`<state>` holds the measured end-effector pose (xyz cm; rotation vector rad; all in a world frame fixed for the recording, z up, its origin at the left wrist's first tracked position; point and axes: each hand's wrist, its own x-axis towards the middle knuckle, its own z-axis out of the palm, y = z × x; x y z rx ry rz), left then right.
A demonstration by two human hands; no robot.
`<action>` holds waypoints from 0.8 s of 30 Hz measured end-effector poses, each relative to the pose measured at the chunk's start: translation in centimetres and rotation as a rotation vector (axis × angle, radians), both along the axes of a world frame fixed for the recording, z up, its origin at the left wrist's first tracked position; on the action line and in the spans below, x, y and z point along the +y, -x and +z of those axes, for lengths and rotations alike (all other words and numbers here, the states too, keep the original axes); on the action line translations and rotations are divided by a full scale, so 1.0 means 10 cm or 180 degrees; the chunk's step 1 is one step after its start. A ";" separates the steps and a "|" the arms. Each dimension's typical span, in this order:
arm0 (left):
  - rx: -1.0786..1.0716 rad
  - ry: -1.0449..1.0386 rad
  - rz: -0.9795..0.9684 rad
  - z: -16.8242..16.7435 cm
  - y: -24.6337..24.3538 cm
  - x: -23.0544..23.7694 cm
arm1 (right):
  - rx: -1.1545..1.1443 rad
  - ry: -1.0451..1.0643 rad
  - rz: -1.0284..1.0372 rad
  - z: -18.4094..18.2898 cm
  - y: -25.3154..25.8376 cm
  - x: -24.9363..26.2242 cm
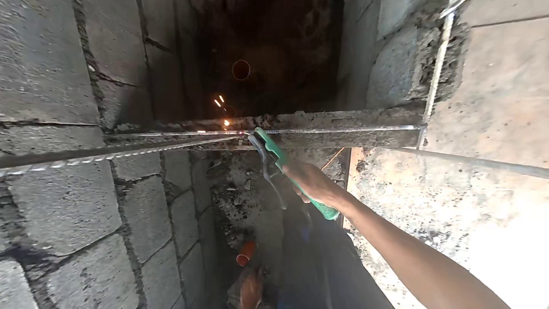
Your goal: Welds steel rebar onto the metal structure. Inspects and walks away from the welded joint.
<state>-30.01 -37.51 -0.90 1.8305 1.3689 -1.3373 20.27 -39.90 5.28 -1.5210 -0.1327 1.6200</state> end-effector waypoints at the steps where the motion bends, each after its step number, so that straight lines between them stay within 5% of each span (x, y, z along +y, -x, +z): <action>1: 0.0014 0.0007 0.0025 0.00 -0.01 -0.01 | 0.0015 0.0006 0.0009 0.00 -0.01 0.00; 8: 0.0062 0.0064 0.0159 0.00 0.00 -0.11 | 0.1054 -0.0093 -0.0590 -0.01 0.01 -0.02; 12: 0.0077 0.0084 0.0193 0.02 -0.04 -0.12 | -0.1156 0.0238 0.0571 -0.03 0.03 -0.01; 14: 0.0030 0.0065 0.0250 0.07 -0.13 -0.11 | -0.1586 0.0458 0.0737 0.09 0.04 -0.01; 18: -0.0052 0.0208 0.0393 0.20 -0.31 -0.08 | -0.0267 0.0781 0.0079 0.35 -0.06 0.11; 21: 0.0053 0.0029 0.0272 0.10 -0.16 -0.13 | -0.0169 0.0050 -0.0057 -0.09 0.02 -0.03; 24: 0.0184 0.0114 0.0312 0.09 -0.17 -0.13 | -0.0078 0.0014 -0.0046 -0.13 0.01 -0.04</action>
